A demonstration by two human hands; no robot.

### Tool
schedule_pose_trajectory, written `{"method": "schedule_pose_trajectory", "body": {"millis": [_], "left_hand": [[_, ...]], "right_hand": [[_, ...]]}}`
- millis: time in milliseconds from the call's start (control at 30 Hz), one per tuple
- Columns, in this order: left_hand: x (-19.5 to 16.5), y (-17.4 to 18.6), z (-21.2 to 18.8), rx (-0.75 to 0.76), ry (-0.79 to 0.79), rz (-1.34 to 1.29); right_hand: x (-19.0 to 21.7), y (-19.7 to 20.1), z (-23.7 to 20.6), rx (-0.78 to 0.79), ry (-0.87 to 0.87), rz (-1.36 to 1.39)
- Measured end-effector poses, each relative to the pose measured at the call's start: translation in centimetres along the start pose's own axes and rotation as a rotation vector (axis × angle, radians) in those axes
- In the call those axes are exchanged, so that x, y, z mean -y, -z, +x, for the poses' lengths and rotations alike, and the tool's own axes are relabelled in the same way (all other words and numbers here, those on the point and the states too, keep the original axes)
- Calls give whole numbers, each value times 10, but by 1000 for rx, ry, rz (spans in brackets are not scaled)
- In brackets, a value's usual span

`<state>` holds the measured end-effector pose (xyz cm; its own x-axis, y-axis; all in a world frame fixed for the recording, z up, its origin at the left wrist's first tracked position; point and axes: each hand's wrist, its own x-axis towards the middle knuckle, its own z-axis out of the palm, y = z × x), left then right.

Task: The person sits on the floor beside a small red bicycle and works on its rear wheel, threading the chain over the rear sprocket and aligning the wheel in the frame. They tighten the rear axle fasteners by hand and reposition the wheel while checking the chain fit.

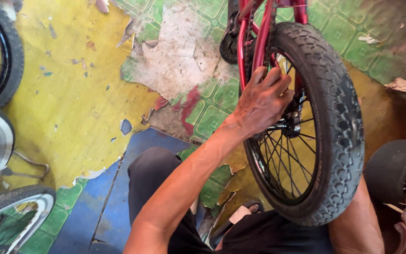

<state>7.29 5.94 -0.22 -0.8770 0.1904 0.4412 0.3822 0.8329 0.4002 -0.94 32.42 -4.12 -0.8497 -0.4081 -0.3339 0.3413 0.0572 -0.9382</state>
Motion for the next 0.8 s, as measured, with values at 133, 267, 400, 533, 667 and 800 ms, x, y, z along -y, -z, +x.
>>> {"method": "schedule_pose_trajectory", "body": {"millis": [133,267,400,533,667,800], "left_hand": [[-3,-6,-12,-169,43,4],[-3,-17,-12,-221,100,32],[-4,-20,-17,-245,178,-79],[-3,-21,-14,-253,205,-159],[-4,-24,-6,-206,213,-122],[-2,-22,-1,-183,182,-105]], "right_hand": [[-2,-1,3,6,0,-13],[-3,-1,5,12,-1,-17],[-3,1,7,13,8,-30],[-2,3,7,7,8,-36],[-2,6,6,2,3,-44],[-1,9,5,-7,-1,-48]]}}
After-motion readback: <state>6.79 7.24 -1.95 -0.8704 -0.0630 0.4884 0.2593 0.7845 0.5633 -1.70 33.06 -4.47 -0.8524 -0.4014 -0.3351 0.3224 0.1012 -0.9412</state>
